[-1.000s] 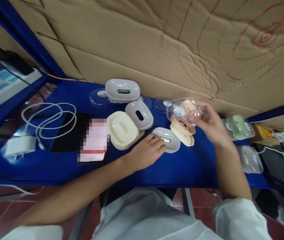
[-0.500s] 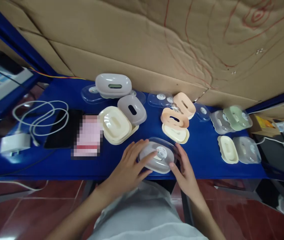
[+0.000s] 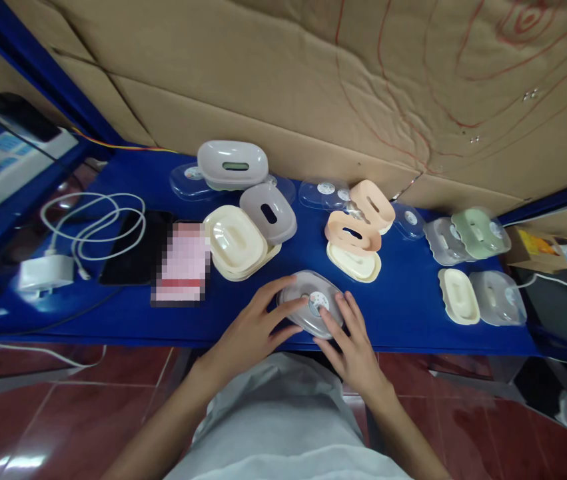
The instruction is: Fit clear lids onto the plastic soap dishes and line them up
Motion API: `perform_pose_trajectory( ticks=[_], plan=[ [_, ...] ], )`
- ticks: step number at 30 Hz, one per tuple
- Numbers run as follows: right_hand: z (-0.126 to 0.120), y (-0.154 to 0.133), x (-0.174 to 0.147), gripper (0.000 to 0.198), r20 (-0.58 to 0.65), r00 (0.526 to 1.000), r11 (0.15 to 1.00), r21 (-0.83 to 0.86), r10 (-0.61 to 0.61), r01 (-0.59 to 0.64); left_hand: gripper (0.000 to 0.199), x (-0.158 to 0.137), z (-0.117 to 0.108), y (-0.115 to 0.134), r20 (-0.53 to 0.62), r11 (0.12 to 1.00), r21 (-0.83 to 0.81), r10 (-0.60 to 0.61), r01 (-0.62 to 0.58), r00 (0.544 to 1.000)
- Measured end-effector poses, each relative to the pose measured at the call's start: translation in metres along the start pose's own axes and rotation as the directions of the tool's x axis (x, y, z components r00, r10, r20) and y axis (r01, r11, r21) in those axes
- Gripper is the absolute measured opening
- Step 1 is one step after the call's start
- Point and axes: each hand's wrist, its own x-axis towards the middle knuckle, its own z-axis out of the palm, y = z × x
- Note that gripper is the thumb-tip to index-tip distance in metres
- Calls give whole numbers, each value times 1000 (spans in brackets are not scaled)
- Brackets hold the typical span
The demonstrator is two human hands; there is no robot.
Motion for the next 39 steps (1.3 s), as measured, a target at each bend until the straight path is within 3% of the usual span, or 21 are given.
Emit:
perform_pose_trajectory(
  ticks=[6, 12, 16, 20, 25, 28, 30, 32, 35, 37, 39],
  plan=[
    [-4, 3, 6, 89, 3, 997, 997, -23, -80, 80, 45, -4, 4, -6, -48, 998, -54, -29, 27, 998],
    [0, 4, 7, 88, -7, 997, 995, -57, -78, 77, 45, -4, 2, -6, -45, 999, -43, -33, 31, 998],
    [-6, 11, 3, 85, -37, 997, 997, 35, -69, 70, 35, -3, -3, -5, 1, 997, -78, -15, 15, 1000],
    [-13, 18, -3, 80, -63, 996, 994, 81, -70, 75, 49, -4, -4, -1, 53, 996, -85, 7, -3, 999],
    [-27, 25, 0, 74, 58, 987, 989, 28, -148, 147, 55, -2, 1, 2, 122, 1000, -19, 23, -21, 992],
    [-53, 58, 17, 64, -35, 993, 992, -62, -113, 110, 51, 0, -1, 0, 108, 997, -82, -3, 12, 994],
    [-70, 98, 37, 57, -220, 975, 989, -129, 45, -75, 49, 1, -3, -3, 127, 990, -137, -11, 28, 992],
    [-82, 143, 59, 62, -324, 923, 939, -196, 210, -282, 49, 2, -6, -6, 150, 983, -177, -17, 44, 989],
    [-83, 200, 86, 72, -299, 874, 832, -298, 383, -467, 57, 1, -7, -6, 165, 976, -199, -51, 84, 985],
    [-78, 218, 94, 69, -275, 868, 817, -309, 414, -487, 68, 0, -6, -4, 177, 973, -195, -88, 123, 980],
    [-73, 219, 92, 65, -279, 888, 851, -287, 365, -440, 72, 0, -6, -2, 197, 971, -184, -118, 155, 973]
  ],
)
